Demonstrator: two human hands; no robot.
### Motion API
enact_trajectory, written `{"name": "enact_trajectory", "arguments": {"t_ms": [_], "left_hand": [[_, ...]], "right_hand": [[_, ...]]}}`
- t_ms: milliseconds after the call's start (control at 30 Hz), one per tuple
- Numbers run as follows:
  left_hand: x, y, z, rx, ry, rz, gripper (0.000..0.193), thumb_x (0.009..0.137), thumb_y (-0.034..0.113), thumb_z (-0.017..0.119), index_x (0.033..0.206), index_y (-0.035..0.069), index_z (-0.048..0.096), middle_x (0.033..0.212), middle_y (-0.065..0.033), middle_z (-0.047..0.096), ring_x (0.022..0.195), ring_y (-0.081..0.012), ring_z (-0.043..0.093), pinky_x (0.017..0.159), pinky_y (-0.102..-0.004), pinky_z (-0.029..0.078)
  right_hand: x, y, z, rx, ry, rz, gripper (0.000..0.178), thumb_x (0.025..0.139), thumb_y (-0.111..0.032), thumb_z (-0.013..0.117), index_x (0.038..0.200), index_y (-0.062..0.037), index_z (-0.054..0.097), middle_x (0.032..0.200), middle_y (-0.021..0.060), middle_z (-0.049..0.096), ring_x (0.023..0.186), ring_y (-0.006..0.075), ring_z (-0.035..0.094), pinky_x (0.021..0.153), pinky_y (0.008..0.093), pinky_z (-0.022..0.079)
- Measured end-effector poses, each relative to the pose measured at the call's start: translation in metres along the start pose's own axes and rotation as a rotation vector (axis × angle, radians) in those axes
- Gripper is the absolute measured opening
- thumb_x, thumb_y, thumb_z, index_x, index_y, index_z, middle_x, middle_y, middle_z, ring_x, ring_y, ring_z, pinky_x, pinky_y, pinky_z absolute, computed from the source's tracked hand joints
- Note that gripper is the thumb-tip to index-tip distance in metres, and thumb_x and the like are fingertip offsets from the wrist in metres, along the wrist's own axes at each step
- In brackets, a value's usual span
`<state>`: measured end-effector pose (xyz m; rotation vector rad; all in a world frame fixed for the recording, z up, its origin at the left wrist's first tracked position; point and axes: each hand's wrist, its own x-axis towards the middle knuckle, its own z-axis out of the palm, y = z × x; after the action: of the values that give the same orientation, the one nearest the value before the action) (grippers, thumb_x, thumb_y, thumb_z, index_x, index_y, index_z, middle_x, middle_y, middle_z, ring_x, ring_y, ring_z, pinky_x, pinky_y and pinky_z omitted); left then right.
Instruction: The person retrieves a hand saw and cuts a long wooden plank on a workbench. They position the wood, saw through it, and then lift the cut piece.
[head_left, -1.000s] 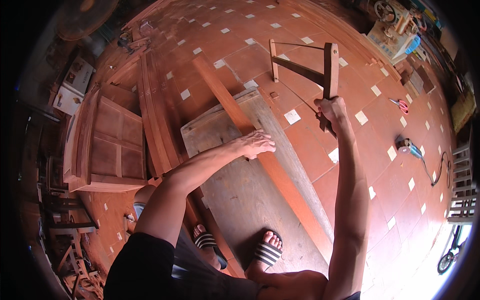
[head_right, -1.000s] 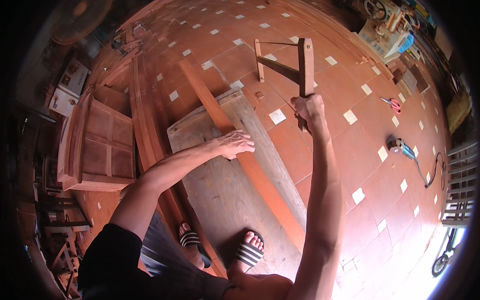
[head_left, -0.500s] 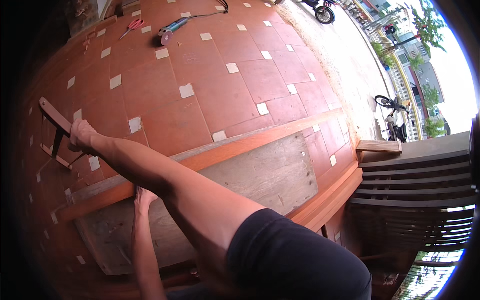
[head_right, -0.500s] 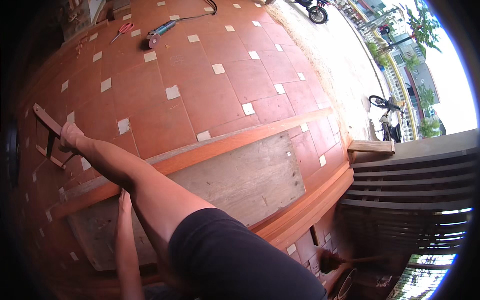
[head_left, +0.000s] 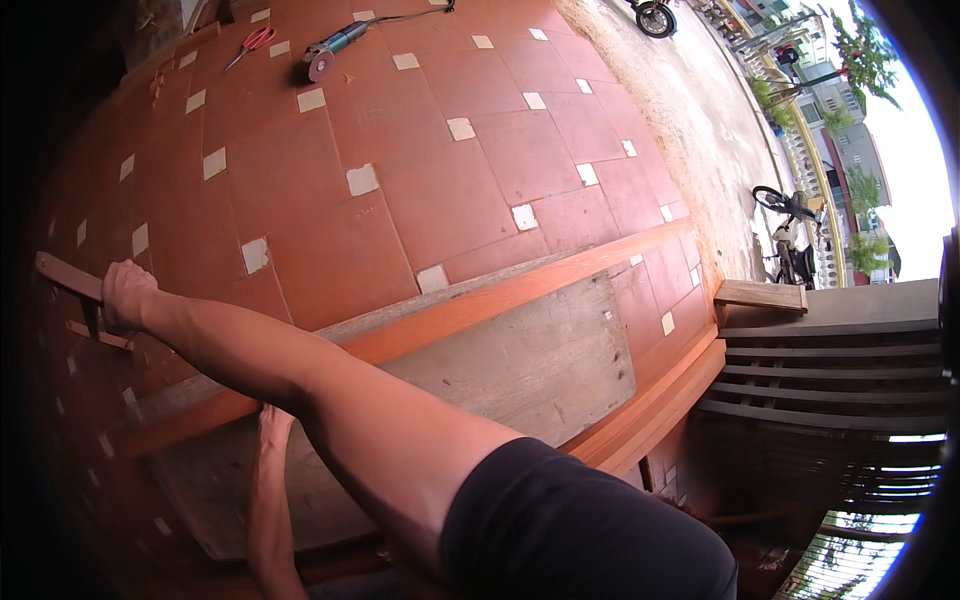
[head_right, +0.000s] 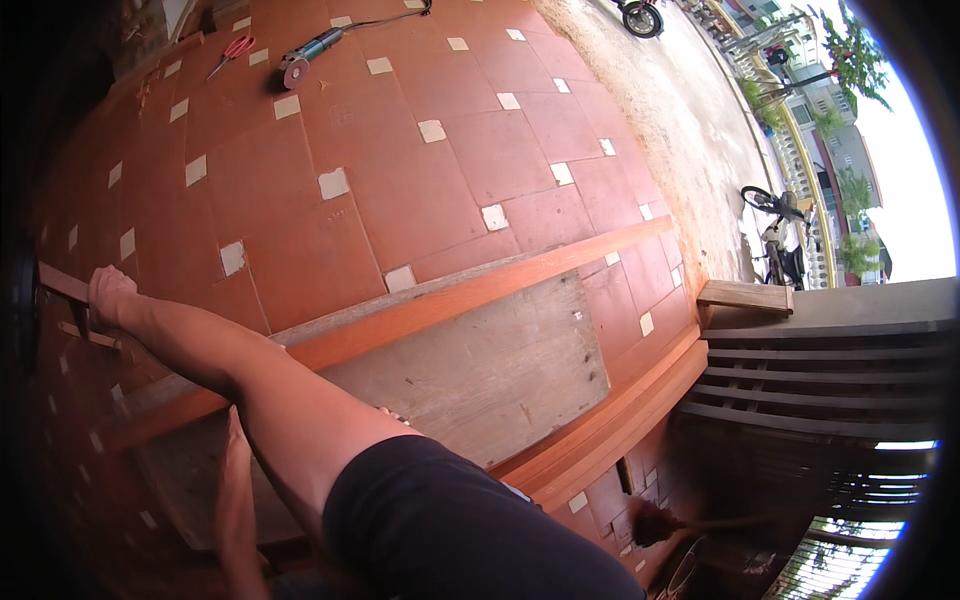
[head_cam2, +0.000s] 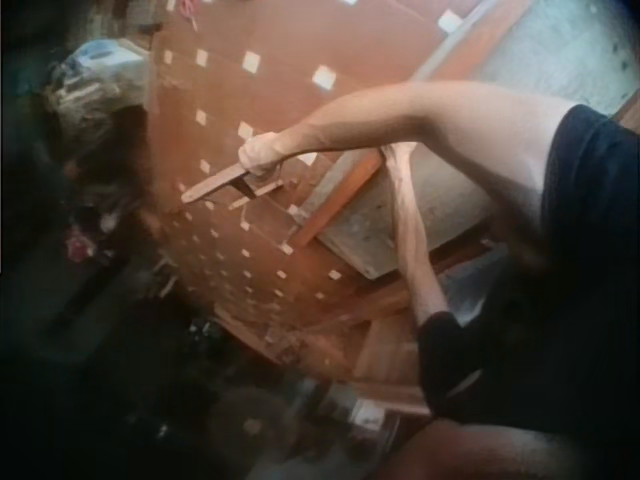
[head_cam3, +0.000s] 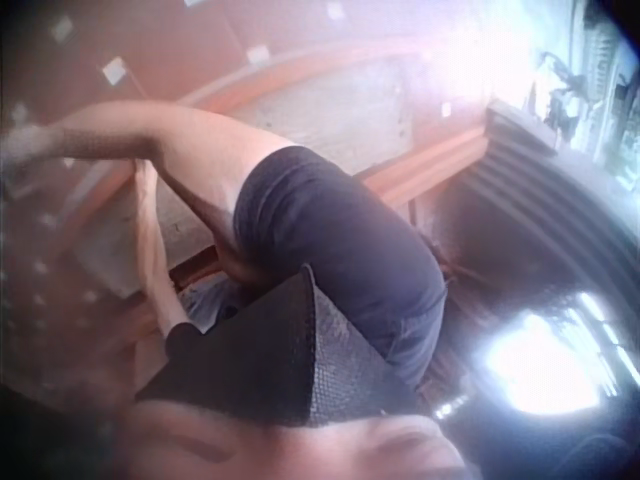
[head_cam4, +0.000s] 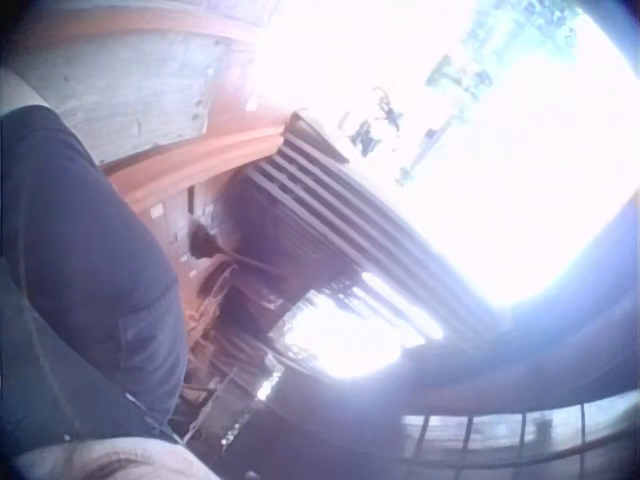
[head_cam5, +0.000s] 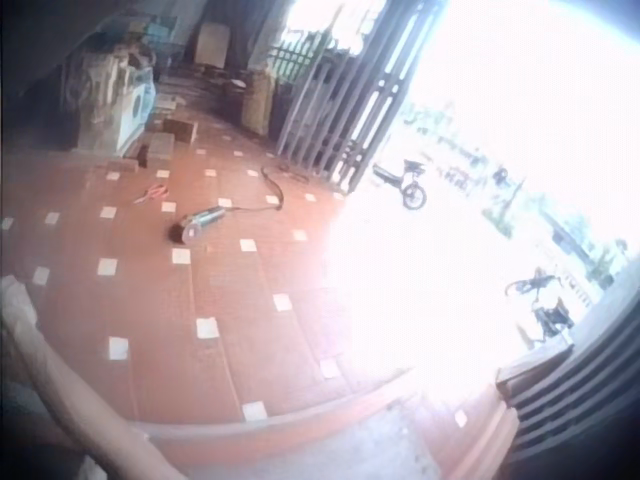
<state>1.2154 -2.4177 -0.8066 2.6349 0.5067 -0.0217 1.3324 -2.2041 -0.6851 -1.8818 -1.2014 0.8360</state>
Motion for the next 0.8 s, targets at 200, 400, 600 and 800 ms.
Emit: {"name": "enact_trajectory", "arguments": {"t_ms": [200, 400, 600, 800], "left_hand": [[0.015, 0.015, 0.000, -0.008, -0.036, 0.024, 0.059, 0.073, 0.034, 0.085, 0.121, 0.006, 0.068, 0.123, -0.0151, 0.069, 0.120, -0.0354, 0.060, 0.104, -0.0493, 0.043], [0.052, 0.031, -0.018, -0.111, -0.098, 0.113, 0.059, 0.072, 0.037, 0.086, 0.120, 0.005, 0.069, 0.121, -0.0152, 0.069, 0.118, -0.0354, 0.061, 0.101, -0.0488, 0.046], [0.047, 0.012, 0.000, 0.028, 0.113, 0.223, 0.059, 0.067, 0.047, 0.088, 0.105, 0.010, 0.062, 0.105, -0.0045, 0.063, 0.106, -0.0236, 0.060, 0.094, -0.0410, 0.046], [0.039, 0.013, 0.021, 0.039, 0.169, 0.205, 0.065, 0.064, 0.055, 0.087, 0.105, 0.010, 0.064, 0.102, -0.0022, 0.062, 0.104, -0.0221, 0.060, 0.090, -0.0401, 0.046]], "right_hand": [[-0.004, 0.026, -0.022, 0.053, -0.021, 0.028, 0.062, 0.087, -0.027, 0.070, 0.134, 0.0070, 0.049, 0.132, 0.0253, 0.057, 0.128, 0.0357, 0.059, 0.105, 0.0397, 0.050], [-0.007, 0.035, -0.047, -0.036, -0.010, 0.028, 0.065, 0.077, -0.026, 0.081, 0.128, 0.0061, 0.056, 0.128, 0.0223, 0.063, 0.126, 0.0304, 0.062, 0.106, 0.0401, 0.051], [-0.031, -0.042, -0.080, -0.066, -0.181, 0.065, 0.036, 0.080, -0.021, 0.073, 0.109, 0.0011, 0.072, 0.101, 0.0191, 0.077, 0.091, 0.0278, 0.078, 0.074, 0.0375, 0.063], [-0.009, -0.039, -0.072, 0.036, -0.305, 0.006, 0.024, 0.084, -0.017, 0.062, 0.084, 0.0067, 0.067, 0.073, 0.0154, 0.070, 0.065, 0.0232, 0.071, 0.058, 0.0402, 0.056]]}}
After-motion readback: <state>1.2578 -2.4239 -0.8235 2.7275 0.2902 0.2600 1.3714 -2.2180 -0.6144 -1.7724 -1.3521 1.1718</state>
